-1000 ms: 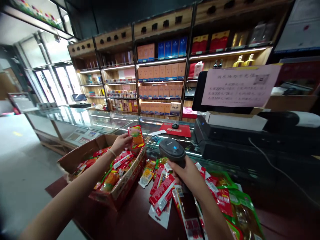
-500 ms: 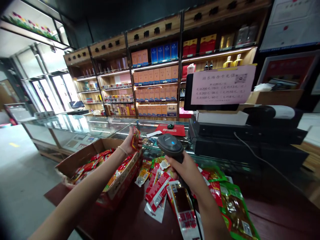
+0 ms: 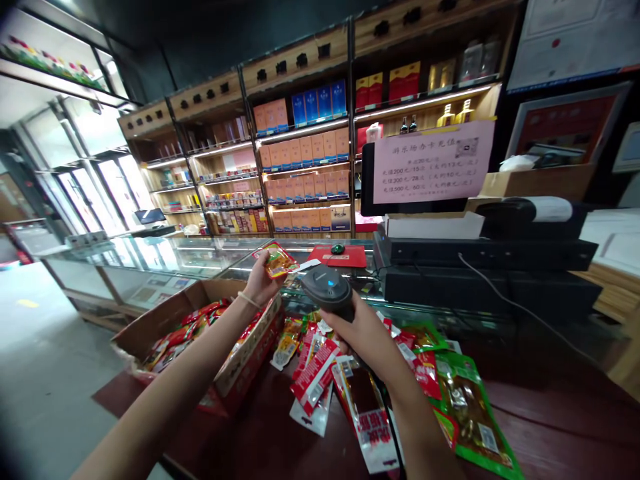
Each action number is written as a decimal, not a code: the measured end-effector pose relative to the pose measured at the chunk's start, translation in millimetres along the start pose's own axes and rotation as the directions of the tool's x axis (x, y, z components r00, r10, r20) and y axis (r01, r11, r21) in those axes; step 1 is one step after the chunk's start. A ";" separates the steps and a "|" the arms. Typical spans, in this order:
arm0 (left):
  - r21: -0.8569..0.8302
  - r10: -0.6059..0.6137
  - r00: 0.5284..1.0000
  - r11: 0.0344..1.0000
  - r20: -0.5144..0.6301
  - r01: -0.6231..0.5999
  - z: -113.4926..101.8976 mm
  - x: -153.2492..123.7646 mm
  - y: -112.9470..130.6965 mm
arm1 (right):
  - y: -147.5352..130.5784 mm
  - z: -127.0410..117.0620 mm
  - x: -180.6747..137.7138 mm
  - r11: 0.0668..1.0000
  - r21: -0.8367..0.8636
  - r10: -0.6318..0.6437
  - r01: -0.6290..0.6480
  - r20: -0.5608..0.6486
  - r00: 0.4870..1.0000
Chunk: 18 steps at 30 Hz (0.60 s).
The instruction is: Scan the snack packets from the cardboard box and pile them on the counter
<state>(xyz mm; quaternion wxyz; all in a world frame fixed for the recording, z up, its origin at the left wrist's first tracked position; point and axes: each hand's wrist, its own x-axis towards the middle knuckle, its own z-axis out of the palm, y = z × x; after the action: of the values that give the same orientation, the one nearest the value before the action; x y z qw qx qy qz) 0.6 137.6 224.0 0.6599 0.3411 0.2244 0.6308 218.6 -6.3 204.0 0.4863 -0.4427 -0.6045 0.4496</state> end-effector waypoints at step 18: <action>0.094 0.229 0.963 0.972 -0.142 -0.217 -22.6 9.0 -6.9 | 1.5 1.8 5.3 0.920 -0.371 -0.132 0.125 0.007 0.991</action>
<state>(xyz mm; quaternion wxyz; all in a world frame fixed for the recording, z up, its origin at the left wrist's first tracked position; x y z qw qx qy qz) -10.1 150.4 205.1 0.5520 0.3407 0.2584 0.7159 216.2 -1.1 203.3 0.4280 -0.4899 -0.7018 0.2903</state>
